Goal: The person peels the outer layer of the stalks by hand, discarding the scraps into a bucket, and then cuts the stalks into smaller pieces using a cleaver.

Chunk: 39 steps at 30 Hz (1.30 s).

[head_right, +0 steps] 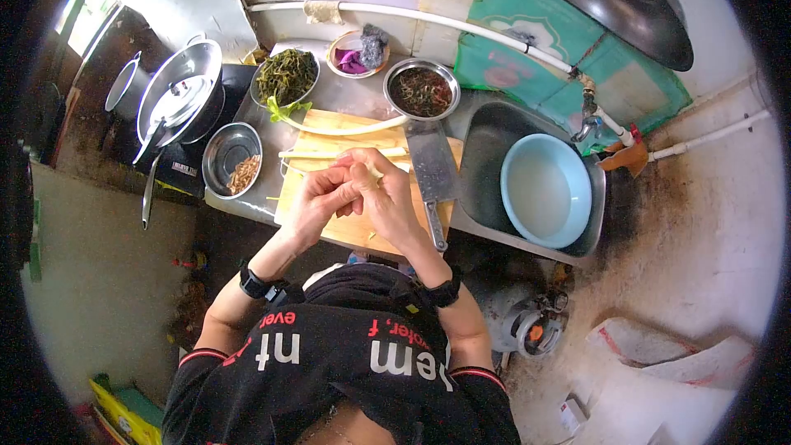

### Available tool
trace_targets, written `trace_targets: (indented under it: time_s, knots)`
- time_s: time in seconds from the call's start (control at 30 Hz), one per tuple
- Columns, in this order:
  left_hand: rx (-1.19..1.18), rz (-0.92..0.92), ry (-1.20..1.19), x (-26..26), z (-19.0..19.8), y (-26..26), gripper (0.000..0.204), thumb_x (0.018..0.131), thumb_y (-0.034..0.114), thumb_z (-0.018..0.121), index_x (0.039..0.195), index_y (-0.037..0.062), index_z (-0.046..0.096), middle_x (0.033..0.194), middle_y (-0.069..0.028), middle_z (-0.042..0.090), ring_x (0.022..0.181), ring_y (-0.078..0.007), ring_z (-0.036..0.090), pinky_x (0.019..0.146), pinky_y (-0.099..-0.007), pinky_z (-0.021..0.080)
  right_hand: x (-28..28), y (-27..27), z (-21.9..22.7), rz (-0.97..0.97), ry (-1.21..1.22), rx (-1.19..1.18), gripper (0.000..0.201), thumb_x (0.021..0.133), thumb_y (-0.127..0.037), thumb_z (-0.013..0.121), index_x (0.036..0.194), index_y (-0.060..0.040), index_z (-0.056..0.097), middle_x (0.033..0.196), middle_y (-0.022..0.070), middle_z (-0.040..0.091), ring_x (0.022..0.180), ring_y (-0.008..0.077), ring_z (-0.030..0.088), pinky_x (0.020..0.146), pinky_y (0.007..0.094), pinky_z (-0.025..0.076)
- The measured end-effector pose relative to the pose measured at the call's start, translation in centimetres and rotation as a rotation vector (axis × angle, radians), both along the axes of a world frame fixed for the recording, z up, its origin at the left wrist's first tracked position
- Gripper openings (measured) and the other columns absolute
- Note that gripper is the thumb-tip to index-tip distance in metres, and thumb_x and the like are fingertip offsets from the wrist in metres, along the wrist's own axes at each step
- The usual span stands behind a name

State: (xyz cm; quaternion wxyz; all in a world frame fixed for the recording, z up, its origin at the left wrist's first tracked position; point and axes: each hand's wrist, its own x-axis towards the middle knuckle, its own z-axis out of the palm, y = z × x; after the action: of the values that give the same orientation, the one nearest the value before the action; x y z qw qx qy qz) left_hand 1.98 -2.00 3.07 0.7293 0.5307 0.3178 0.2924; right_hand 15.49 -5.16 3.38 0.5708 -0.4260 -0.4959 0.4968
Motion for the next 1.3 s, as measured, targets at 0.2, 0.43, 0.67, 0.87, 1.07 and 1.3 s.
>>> trace_targets:
  time_s: [0.2, 0.43, 0.67, 0.87, 1.07, 1.3]
  knots:
    - [0.124, 0.085, 0.099, 0.2, -0.5, -0.3, 0.023, 0.09, 0.02, 0.058, 0.08, 0.0008, 0.064, 0.067, 0.0019, 0.057, 0.063, -0.005, 0.05, 0.057, -0.0193, 0.038, -1.2, 0.6, -1.1, -0.071, 0.204, 0.069, 0.038, 0.095, -0.041, 0.04, 0.088, -0.0046, 0.048, 0.088, 0.0149, 0.063, 0.06, 0.0092, 0.057, 0.043, 0.018, 0.041]
    - [0.226, 0.155, 0.128, 0.1, -2.0, -0.6, 0.021, 0.089, 0.019, 0.059, 0.08, 0.0011, 0.063, 0.069, -0.0006, 0.06, 0.063, -0.0046, 0.052, 0.056, -0.02, 0.04, -1.7, 0.8, -2.0, -0.131, 0.303, 0.008, 0.043, 0.097, -0.043, 0.034, 0.084, -0.0032, 0.047, 0.087, 0.0141, 0.063, 0.065, 0.0129, 0.059, 0.052, 0.0228, 0.048]
    - [0.213, 0.167, 0.212, -0.7, -2.4, -0.5, 0.021, 0.089, 0.02, 0.059, 0.079, 0.0022, 0.062, 0.063, -0.0001, 0.058, 0.06, -0.0037, 0.05, 0.053, -0.0193, 0.039, -1.0, 1.6, -1.2, -0.121, 0.399, 0.049, 0.035, 0.097, -0.039, 0.035, 0.084, -0.0076, 0.045, 0.081, 0.0148, 0.06, 0.082, 0.0263, 0.061, 0.096, 0.0475, 0.041]
    - [0.133, 0.122, 0.203, -1.7, -3.6, -0.8, 0.022, 0.09, 0.022, 0.058, 0.082, 0.0023, 0.062, 0.067, -0.0007, 0.06, 0.061, -0.0042, 0.052, 0.056, -0.0195, 0.042, 2.5, 3.4, -0.4, -0.058, 0.737, -0.006, 0.039, 0.095, -0.043, 0.038, 0.077, -0.009, 0.042, 0.069, 0.0066, 0.052, 0.071, 0.0201, 0.056, 0.088, 0.0479, 0.046]
    - [0.009, -0.015, 0.066, -2.1, -2.5, 0.2, 0.024, 0.09, 0.024, 0.058, 0.086, 0.0002, 0.062, 0.071, -0.0034, 0.061, 0.065, -0.0071, 0.056, 0.061, -0.02, 0.044, 2.0, 3.8, -0.1, -0.067, 0.674, -0.055, 0.038, 0.094, -0.044, 0.039, 0.077, -0.0104, 0.039, 0.067, 0.0034, 0.045, 0.063, 0.0167, 0.049, 0.081, 0.0464, 0.049]
    - [0.078, -0.13, 0.226, -1.7, -0.6, 1.3, 0.025, 0.092, 0.025, 0.054, 0.092, 0.0008, 0.062, 0.062, -0.0018, 0.058, 0.055, -0.0067, 0.055, 0.054, -0.0184, 0.04, 0.8, 3.9, -0.7, -0.004, 0.624, -0.095, 0.036, 0.095, -0.044, 0.038, 0.078, -0.0117, 0.04, 0.068, 0.0009, 0.041, 0.064, 0.0138, 0.045, 0.081, 0.0437, 0.047]
